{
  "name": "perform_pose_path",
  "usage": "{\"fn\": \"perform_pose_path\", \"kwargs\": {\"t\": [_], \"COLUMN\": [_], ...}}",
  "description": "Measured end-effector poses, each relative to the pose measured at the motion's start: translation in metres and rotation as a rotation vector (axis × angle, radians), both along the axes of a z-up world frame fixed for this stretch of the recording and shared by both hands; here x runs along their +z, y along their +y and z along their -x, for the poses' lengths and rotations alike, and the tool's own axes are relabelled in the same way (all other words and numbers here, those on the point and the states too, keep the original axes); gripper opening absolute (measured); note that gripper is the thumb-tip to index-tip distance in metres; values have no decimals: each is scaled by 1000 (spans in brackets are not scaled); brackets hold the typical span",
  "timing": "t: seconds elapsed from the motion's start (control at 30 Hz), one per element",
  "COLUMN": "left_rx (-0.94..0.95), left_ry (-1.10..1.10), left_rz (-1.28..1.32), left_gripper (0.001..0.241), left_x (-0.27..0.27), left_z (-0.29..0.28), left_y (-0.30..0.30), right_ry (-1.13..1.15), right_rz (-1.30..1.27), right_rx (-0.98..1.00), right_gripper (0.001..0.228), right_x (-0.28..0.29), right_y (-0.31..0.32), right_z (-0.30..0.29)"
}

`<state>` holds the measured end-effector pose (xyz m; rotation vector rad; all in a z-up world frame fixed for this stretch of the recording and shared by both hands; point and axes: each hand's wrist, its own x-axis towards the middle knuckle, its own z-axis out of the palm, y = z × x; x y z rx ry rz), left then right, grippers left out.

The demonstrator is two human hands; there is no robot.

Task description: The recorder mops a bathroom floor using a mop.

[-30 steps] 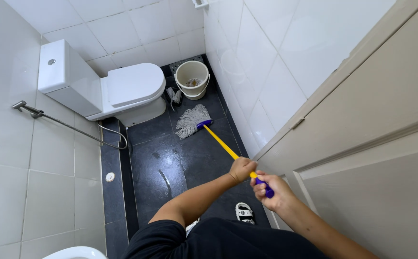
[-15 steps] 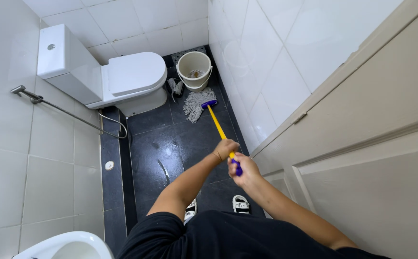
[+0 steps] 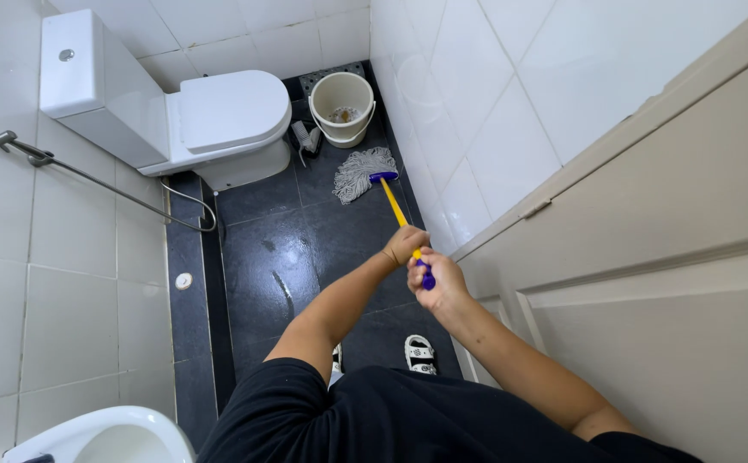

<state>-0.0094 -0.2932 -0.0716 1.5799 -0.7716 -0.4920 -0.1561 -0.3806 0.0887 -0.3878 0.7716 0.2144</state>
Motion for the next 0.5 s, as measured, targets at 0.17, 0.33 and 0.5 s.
{"fn": "perform_pose_path", "kwargs": {"t": [0.17, 0.33, 0.5], "left_rx": [-18, -5, 142], "left_ry": [-352, -464, -219], "left_rz": [-38, -154, -337], "left_gripper": [33, 41, 50], "left_x": [8, 31, 60], "left_z": [6, 80, 149], "left_y": [-5, 2, 12], "right_ry": [-2, 39, 179], "right_rz": [-56, -57, -120], "right_rx": [51, 197, 424], "right_gripper": [13, 8, 15], "right_x": [-14, 0, 9], "right_y": [-14, -20, -34], "right_z": [10, 72, 110]}}
